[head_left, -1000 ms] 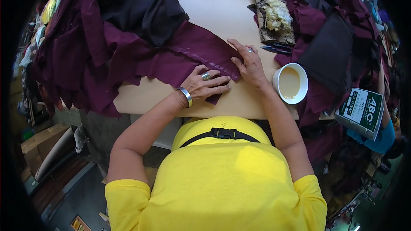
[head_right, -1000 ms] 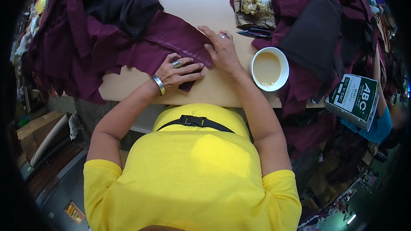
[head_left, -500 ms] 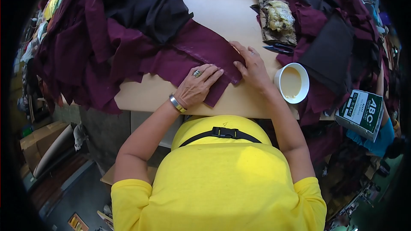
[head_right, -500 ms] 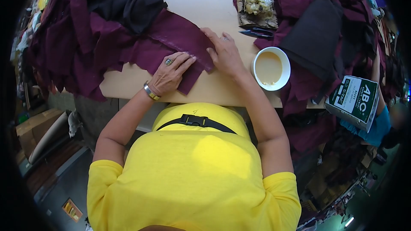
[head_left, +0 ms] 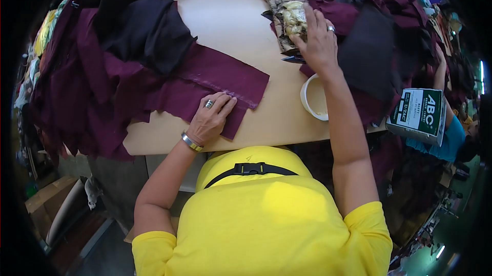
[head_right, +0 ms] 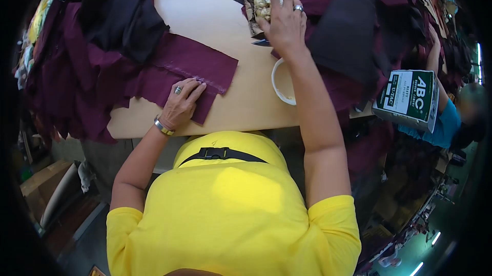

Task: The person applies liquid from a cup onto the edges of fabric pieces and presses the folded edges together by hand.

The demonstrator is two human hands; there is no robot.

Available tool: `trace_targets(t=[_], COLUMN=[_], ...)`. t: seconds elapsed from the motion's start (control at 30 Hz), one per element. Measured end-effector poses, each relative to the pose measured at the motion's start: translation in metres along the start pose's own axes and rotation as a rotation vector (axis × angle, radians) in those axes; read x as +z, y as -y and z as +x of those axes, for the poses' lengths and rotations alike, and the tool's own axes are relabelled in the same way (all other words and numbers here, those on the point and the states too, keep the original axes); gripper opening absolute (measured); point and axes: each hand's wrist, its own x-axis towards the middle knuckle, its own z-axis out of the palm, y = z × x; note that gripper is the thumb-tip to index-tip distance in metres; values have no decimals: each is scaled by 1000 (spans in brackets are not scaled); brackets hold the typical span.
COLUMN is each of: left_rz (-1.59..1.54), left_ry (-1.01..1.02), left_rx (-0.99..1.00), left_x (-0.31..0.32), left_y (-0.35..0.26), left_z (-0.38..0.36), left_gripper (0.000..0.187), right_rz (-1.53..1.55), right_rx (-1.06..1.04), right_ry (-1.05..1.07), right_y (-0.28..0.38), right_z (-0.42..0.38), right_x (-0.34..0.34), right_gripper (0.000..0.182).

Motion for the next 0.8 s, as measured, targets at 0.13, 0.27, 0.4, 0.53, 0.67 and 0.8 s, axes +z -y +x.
trace_targets(t=[0.13, 0.27, 0.4, 0.53, 0.67, 0.8], left_rz=[-6, -44, -61, -78, -80, -83], left_ry=[10, -17, -6, 6, -13, -18], left_rx=[-4, -11, -16, -25, -14, -14], left_x=[0, -2, -3, -4, -2, 0], left_y=[-1, -3, -2, -3, -1, 0], left_z=[0, 1, 2, 2, 1, 2], left_gripper=[46, 55, 56, 56, 56, 56], right_rz=[26, 345, 1007, 578, 252, 170], right_rx=[155, 284, 380, 91, 65, 129], right_ry=[182, 125, 141, 34, 68, 65], right_y=[-15, -22, -35, -22, -3, -2], right_z=[22, 37, 20, -52, -115, -144], right_x=[25, 5, -56, -111, -113, -94], right_gripper=[88, 87, 85, 83, 83, 87])
